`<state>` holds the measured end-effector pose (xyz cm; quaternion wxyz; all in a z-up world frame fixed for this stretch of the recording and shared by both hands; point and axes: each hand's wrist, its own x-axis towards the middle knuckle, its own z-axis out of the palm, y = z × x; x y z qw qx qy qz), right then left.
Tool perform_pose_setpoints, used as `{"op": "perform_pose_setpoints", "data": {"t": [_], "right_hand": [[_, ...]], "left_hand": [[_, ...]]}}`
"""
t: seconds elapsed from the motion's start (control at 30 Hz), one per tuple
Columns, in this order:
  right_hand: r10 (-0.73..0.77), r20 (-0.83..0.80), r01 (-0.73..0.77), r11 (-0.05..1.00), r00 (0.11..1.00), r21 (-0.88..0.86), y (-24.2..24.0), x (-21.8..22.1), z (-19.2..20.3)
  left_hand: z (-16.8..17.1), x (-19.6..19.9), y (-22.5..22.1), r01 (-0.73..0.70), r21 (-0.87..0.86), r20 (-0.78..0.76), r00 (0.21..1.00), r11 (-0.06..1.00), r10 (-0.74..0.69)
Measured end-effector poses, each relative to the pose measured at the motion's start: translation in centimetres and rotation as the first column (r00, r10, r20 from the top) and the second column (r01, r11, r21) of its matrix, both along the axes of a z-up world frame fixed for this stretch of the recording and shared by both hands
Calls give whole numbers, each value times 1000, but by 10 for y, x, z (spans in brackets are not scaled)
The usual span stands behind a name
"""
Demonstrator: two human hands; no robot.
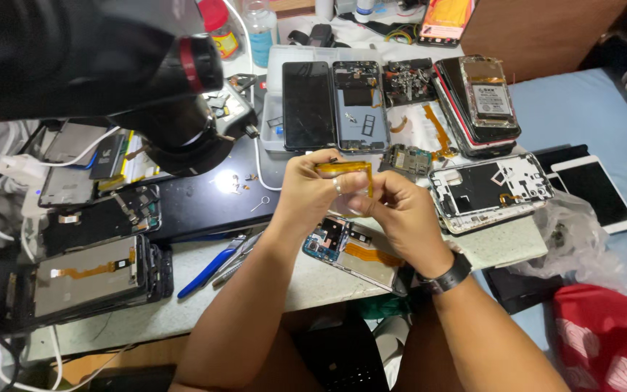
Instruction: The person removes a battery from a disassembled smartphone using a yellow plastic pry tool, then places the battery aside. They handle the phone's internal components and casing, using a screwdriver to adjust screws on the device's frame.
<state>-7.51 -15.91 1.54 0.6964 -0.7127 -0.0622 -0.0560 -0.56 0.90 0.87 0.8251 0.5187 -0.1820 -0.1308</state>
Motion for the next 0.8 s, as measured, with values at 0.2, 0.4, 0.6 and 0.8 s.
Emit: {"op": "perform_pose_setpoints", "data": {"t": [0.2,0.4,0.6,0.8], "right_hand": [[-115,142,110,993,983,47,-25,-4,-3],[-33,9,29,966,999,257,-42,-2,16],[-185,46,181,980,982,87,-51,-5,20],[-240,102,231,968,965,93,-52,-3,15]], "left_hand": [[11,-6,-5,93,43,5,996,995,-93],[7,-14,-16,35,254,133,988,967,-71],[10,-24,-22,-91,490,203,979,867,-12],[22,-34,-34,-203,448,258,962,871,92]]}}
